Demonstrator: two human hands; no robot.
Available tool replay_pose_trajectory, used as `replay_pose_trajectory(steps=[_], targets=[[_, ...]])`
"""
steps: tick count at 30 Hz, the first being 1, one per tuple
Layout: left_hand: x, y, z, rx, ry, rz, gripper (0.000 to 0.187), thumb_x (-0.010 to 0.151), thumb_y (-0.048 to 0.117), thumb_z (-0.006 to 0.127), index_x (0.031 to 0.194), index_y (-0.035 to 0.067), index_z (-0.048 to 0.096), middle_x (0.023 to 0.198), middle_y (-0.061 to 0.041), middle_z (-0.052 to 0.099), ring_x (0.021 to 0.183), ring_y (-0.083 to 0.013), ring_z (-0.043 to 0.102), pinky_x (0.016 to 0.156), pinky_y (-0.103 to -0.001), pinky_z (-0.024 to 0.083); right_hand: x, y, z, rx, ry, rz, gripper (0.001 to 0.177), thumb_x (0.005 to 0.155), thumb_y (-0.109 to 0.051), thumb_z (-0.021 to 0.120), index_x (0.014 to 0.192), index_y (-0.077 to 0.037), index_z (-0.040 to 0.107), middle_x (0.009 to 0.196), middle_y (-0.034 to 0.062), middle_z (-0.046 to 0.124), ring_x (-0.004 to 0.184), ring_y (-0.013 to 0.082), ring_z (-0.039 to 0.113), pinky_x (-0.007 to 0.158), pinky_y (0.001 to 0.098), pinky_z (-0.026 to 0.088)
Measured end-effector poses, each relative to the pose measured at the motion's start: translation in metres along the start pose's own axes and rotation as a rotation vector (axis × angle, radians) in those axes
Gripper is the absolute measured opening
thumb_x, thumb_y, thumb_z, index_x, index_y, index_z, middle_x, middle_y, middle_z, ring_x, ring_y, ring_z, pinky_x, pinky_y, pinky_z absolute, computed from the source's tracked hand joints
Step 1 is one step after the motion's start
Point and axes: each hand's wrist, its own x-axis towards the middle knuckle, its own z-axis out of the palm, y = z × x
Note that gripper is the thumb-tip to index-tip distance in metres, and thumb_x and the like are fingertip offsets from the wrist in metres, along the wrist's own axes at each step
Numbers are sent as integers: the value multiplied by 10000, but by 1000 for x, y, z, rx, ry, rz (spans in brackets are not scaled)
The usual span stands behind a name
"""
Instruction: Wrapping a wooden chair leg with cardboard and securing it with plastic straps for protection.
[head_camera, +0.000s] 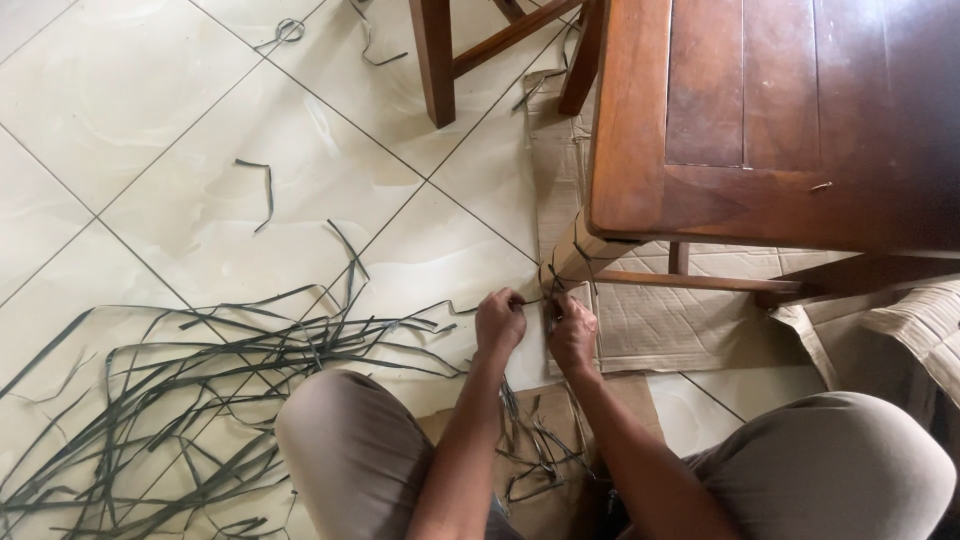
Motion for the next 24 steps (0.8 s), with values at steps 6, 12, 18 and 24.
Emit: replay_pose_trajectory(steps=[6, 12, 18, 24], targets=[[-8, 19, -31, 11, -10, 27, 126, 891, 248, 571, 952, 220, 678, 976, -59, 668, 1033, -336, 694, 912, -492, 570, 7, -2, -3, -113, -119, -51, 105, 938, -232, 679, 868, -155, 667, 764, 118, 672, 812, 393, 690, 695, 536, 540], [-9, 38, -36, -24, -45, 252, 105, 913, 195, 642, 992, 244, 692, 954, -12, 683, 1019, -278, 716, 904, -460, 586, 14, -18, -14, -136, -147, -47, 64, 936, -221, 693, 962, -177, 731, 825, 87, 701, 833, 380, 720, 743, 512, 589], [-10, 36, -25, -278, -4, 224, 123, 890, 141, 697, 1007, 173, 715, 971, -92, 734, 1032, -336, 718, 921, -495, 585, 12, -14, -6, 10, -164, 46, 107, 957, -248, 690, 1029, -186, 739, 890, 100, 712, 919, 408, 709, 783, 549, 587], [2, 25, 8, -701, -115, -288, 364, 936, 402, 617, 1090, 102, 757, 971, -153, 753, 920, -270, 733, 742, -413, 646, 3, -2, 9, -72, -55, -31, 106, 926, -209, 693, 1006, -142, 713, 823, 124, 695, 816, 395, 710, 731, 500, 583]])
